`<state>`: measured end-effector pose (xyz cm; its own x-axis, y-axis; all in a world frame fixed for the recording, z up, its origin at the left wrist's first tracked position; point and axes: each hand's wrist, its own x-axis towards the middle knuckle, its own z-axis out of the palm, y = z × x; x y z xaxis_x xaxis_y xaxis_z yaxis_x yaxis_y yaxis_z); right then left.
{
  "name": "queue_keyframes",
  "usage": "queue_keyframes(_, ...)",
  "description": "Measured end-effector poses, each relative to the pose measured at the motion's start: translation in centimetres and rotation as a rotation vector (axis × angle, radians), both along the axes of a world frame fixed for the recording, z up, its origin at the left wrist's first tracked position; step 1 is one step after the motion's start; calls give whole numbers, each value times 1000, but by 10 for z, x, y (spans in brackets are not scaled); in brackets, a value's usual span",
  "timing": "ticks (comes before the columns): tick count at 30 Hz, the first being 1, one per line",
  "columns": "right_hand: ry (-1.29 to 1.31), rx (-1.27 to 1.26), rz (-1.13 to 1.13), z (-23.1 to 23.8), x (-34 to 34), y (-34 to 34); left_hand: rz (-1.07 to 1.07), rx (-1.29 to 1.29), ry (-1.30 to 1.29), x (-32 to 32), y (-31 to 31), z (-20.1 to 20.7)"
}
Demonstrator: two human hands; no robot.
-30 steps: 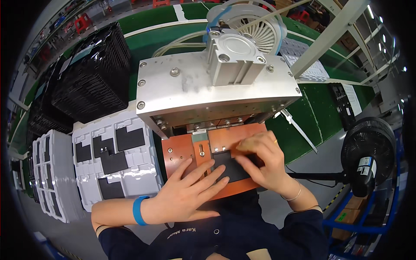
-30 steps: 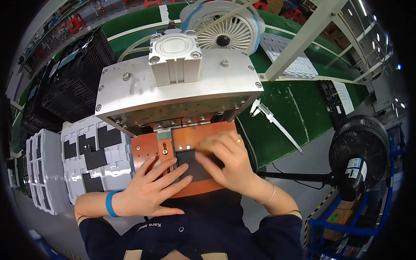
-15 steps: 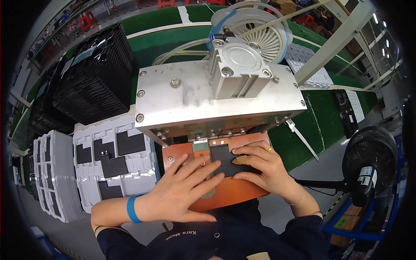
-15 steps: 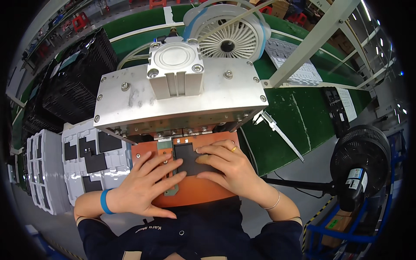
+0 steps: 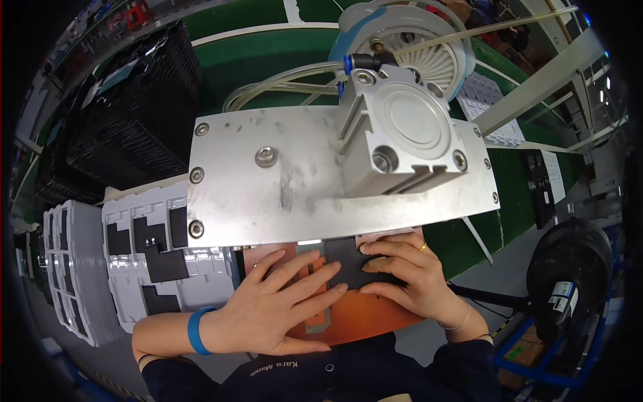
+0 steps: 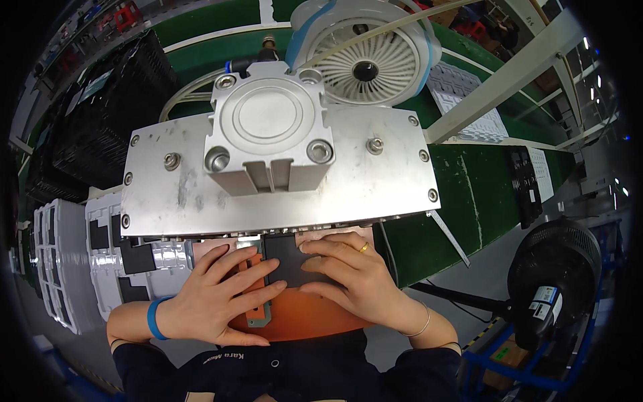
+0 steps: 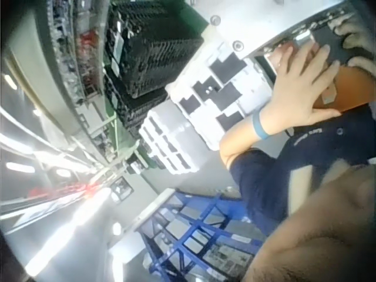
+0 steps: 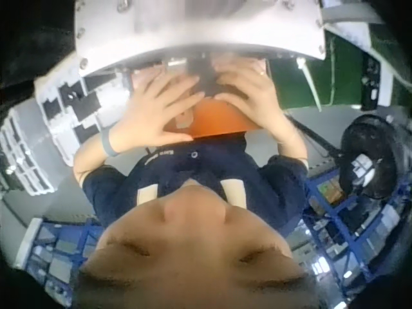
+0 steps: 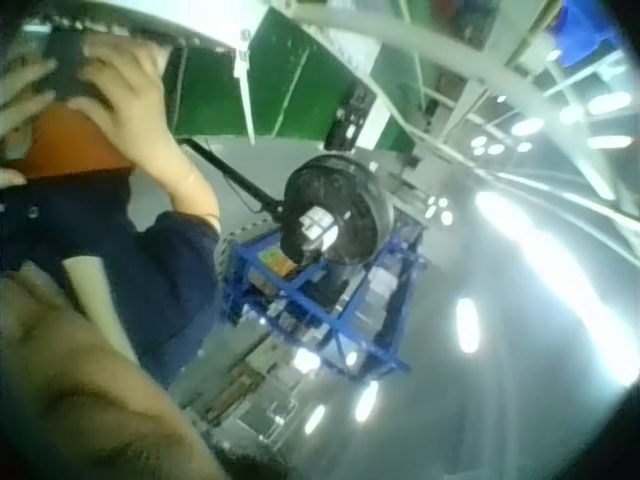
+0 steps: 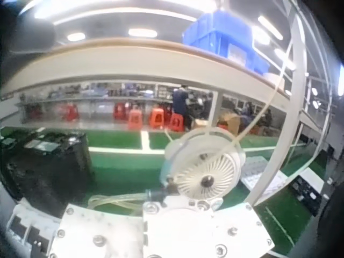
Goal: The person repeatedly picks up small black rectangular components from a white tray and places them into a press machine. They operate the press to process each component and then return the finished pieces to the tray.
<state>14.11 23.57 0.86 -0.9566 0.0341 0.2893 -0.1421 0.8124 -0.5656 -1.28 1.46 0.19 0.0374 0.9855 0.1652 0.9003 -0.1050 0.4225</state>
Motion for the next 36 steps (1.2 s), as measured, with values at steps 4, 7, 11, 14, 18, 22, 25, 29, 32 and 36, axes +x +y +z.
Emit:
queue_keyframes(4,-29,-22,-5,-1,1,0,-8,2,-66,-1,0,3)
queue_keyframes(7,-57,-26,-3,1,1,-1,4,-37,-18,-1,0,2)
queue_keyframes(11,-62,-57,-11,-3,3,0,0,-43,-22,-1,-1,0)
queue_keyframes(14,-52,-64,-17,-4,3,0,1,-30,-23,-2,0,0)
queue_keyframes(18,-45,-41,-13,-3,2,0,9,-42,-29,-1,0,1)
queue_keyframes(22,-54,-48,-19,-3,4,0,12,-47,-35,-1,0,1)
queue_keyframes(25,0,5,-16,0,-1,1,13,-47,-36,-1,-1,1)
queue_keyframes(29,6,-11,-12,-2,-2,0,17,-34,-30,-1,-1,0)
queue_keyframes(32,-2,-2,-16,-2,0,1,16,-29,-34,0,-1,-1)
queue_keyframes(36,-57,-52,-27,-2,4,-1,14,-15,-24,1,-1,-1)
